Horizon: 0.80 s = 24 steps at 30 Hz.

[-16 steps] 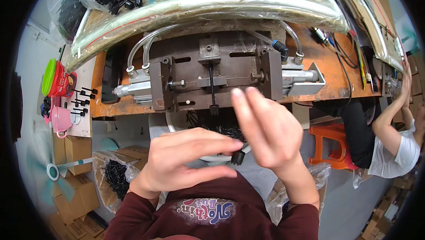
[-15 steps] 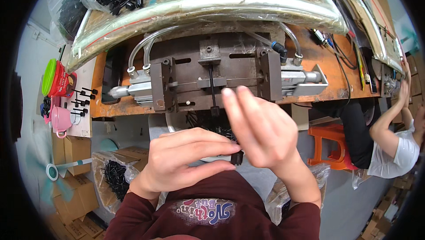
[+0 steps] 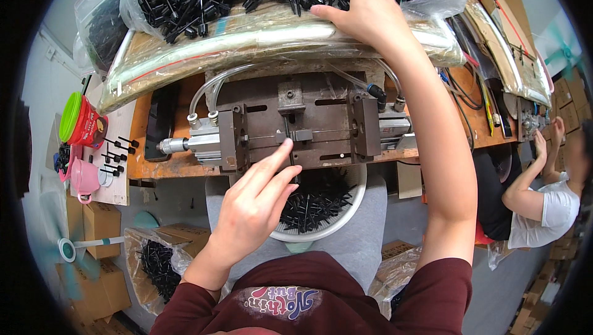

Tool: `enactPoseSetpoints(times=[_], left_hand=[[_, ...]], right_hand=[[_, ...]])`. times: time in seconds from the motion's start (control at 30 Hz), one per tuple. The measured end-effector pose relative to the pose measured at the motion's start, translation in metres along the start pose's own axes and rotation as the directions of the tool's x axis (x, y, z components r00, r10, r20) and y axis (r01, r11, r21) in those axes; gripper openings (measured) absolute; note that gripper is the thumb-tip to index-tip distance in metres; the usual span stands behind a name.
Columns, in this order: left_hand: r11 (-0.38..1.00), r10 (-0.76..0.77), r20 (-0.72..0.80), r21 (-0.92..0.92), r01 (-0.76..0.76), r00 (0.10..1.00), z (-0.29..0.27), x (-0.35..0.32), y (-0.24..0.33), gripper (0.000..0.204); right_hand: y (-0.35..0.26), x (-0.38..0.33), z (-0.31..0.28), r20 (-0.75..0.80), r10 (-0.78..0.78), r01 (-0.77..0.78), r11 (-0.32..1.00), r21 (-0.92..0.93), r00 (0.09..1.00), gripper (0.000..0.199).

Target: Manually assemble black plastic components using a pneumatic jig or fixture.

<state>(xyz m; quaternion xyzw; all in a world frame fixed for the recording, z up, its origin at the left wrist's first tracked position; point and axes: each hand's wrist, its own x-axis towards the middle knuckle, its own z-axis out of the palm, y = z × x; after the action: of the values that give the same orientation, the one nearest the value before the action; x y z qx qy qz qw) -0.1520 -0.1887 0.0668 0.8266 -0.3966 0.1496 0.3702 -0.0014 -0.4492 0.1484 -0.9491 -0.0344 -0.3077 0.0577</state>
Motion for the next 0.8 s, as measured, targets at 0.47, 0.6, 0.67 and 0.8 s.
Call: enactPoseSetpoints(times=[0.47, 0.6, 0.67, 0.8], left_hand=[[0.994, 0.025, 0.095, 0.106, -0.035, 0.995, 0.007, 0.006, -0.009, 0.023], [0.992, 0.03, 0.102, 0.121, -0.042, 0.994, 0.005, 0.006, -0.01, 0.023], [0.991, 0.031, 0.108, 0.128, -0.045, 0.994, 0.004, 0.006, -0.011, 0.023], [0.99, 0.04, 0.104, 0.13, -0.053, 0.994, 0.005, 0.006, -0.01, 0.022]], right_hand=[[0.028, -0.007, -0.019, 0.003, 0.086, -0.085, 0.976, 0.203, 0.996, 0.025], [0.047, -0.01, -0.033, 0.19, 0.282, -0.339, 0.798, 0.498, 0.941, 0.029], [0.051, -0.014, -0.042, 0.232, 0.281, -0.363, 0.668, 0.65, 0.931, 0.029], [0.068, -0.018, -0.063, 0.295, 0.309, -0.42, 0.515, 0.747, 0.904, 0.035]])
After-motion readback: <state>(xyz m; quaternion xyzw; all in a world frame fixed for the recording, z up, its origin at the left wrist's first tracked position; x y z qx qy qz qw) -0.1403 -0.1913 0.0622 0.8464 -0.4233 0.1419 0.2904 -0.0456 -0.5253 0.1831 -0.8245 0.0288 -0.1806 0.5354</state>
